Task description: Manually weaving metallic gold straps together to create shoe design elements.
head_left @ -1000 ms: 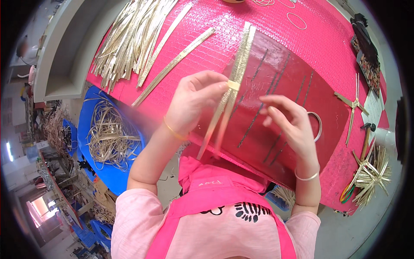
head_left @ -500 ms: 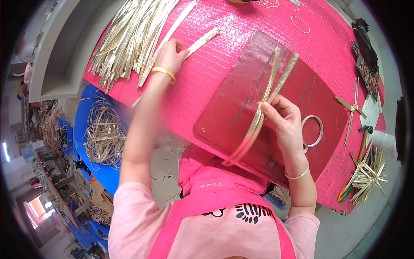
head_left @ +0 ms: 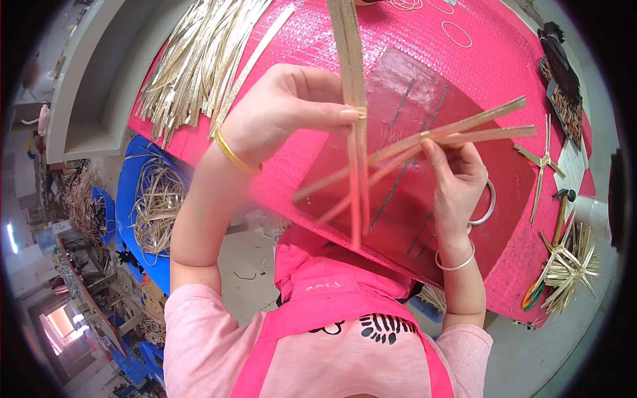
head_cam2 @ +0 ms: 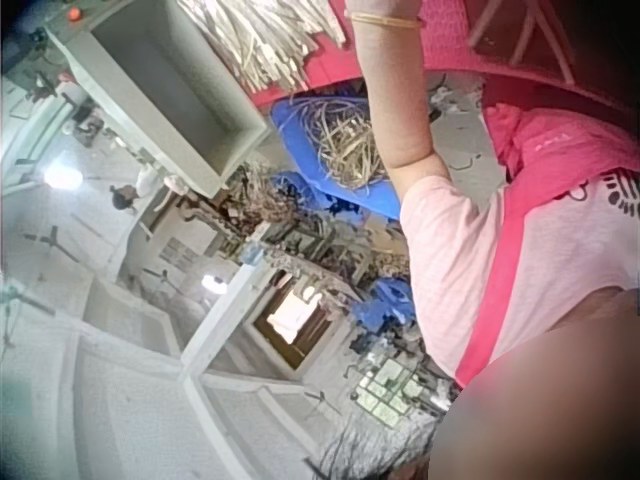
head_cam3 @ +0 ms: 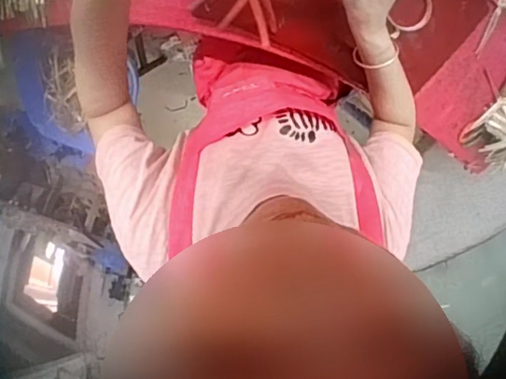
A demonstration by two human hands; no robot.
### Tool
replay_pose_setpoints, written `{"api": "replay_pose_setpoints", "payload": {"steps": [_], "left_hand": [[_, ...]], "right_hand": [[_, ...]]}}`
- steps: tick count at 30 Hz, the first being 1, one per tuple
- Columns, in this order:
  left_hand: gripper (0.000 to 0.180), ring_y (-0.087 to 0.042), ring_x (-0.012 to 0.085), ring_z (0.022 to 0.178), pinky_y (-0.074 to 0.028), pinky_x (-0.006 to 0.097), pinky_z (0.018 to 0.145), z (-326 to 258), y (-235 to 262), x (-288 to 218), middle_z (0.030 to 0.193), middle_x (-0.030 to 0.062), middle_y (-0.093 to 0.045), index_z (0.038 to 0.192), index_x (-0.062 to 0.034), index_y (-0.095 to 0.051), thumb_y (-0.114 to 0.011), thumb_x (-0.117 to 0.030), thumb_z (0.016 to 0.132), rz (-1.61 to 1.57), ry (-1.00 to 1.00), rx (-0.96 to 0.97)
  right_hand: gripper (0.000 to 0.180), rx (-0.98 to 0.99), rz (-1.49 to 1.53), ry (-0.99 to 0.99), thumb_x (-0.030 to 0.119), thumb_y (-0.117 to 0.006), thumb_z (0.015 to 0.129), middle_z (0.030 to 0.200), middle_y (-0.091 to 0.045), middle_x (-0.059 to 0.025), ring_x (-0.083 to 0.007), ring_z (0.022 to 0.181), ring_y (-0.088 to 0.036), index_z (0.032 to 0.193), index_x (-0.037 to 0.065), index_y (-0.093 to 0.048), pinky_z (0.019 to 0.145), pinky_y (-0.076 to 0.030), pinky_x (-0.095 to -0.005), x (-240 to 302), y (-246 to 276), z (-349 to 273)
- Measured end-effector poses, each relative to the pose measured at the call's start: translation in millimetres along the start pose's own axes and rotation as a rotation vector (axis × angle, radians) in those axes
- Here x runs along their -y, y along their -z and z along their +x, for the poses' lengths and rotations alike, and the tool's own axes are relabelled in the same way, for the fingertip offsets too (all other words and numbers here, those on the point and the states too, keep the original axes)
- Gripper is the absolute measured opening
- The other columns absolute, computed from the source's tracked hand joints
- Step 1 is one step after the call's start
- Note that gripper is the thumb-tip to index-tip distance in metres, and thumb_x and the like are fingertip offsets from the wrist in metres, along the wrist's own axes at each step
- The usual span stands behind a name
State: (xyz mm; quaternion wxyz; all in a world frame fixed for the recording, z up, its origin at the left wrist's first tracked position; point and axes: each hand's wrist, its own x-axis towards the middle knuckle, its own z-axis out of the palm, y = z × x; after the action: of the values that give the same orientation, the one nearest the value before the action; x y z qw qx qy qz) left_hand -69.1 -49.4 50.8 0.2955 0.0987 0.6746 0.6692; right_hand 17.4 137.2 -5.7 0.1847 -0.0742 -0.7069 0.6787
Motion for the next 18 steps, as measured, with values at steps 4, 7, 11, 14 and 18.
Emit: {"api": "replay_pose_setpoints", "payload": {"steps": [4,7,11,14,18], "left_hand": [[0.017,-0.057,0.0107,0.059,-0.047,0.019,0.051,-10.5,-23.4,-5.7,0.071,0.0076,-0.059,0.081,0.0035,-0.057,-0.061,-0.008,0.071,-0.074,0.055,0.025],[0.015,-0.056,0.0106,0.054,-0.045,0.018,0.047,-12.7,-37.4,1.8,0.07,0.0083,-0.059,0.082,0.0042,-0.057,-0.06,-0.007,0.072,-0.114,0.019,-0.014],[0.016,-0.057,0.0127,0.054,-0.046,0.02,0.047,-14.7,-47.8,15.8,0.07,0.0104,-0.059,0.084,0.0057,-0.054,-0.058,-0.006,0.074,-0.183,-0.069,-0.088],[0.016,-0.057,0.0139,0.053,-0.046,0.021,0.047,-15.9,-51.5,16.7,0.069,0.0113,-0.058,0.085,0.007,-0.052,-0.056,-0.005,0.076,-0.205,-0.091,-0.114],[0.017,-0.057,0.0137,0.053,-0.046,0.02,0.046,-15.0,-52.6,18.4,0.07,0.0109,-0.058,0.086,0.0057,-0.052,-0.057,-0.006,0.075,-0.196,-0.108,-0.113]], "right_hand": [[0.009,0.079,0.131,-0.111,0.004,-0.059,0.075,0.069,-0.058,-0.0035,-0.007,0.061,-0.054,0.079,-0.003,-0.057,0.055,-0.042,-0.0183,8.9,-6.8,2.7],[0.01,0.117,0.257,-0.143,0.005,-0.056,0.077,0.072,-0.058,-0.0045,-0.0078,0.062,-0.054,0.083,-0.004,-0.058,0.054,-0.043,-0.0189,16.0,-16.2,-3.5],[0.013,0.132,0.365,-0.204,0.006,-0.053,0.079,0.077,-0.059,-0.0056,-0.0074,0.066,-0.054,0.086,-0.004,-0.058,0.058,-0.043,-0.0185,13.9,-12.0,-9.6],[0.014,0.122,0.406,-0.239,0.007,-0.053,0.079,0.078,-0.06,-0.0055,-0.007,0.066,-0.054,0.086,-0.004,-0.058,0.06,-0.042,-0.0183,13.9,-10.3,-12.0],[0.013,0.123,0.418,-0.267,0.005,-0.055,0.077,0.077,-0.06,-0.0052,-0.0071,0.067,-0.054,0.086,-0.004,-0.058,0.06,-0.042,-0.0187,18.3,-8.1,-12.3]]}}
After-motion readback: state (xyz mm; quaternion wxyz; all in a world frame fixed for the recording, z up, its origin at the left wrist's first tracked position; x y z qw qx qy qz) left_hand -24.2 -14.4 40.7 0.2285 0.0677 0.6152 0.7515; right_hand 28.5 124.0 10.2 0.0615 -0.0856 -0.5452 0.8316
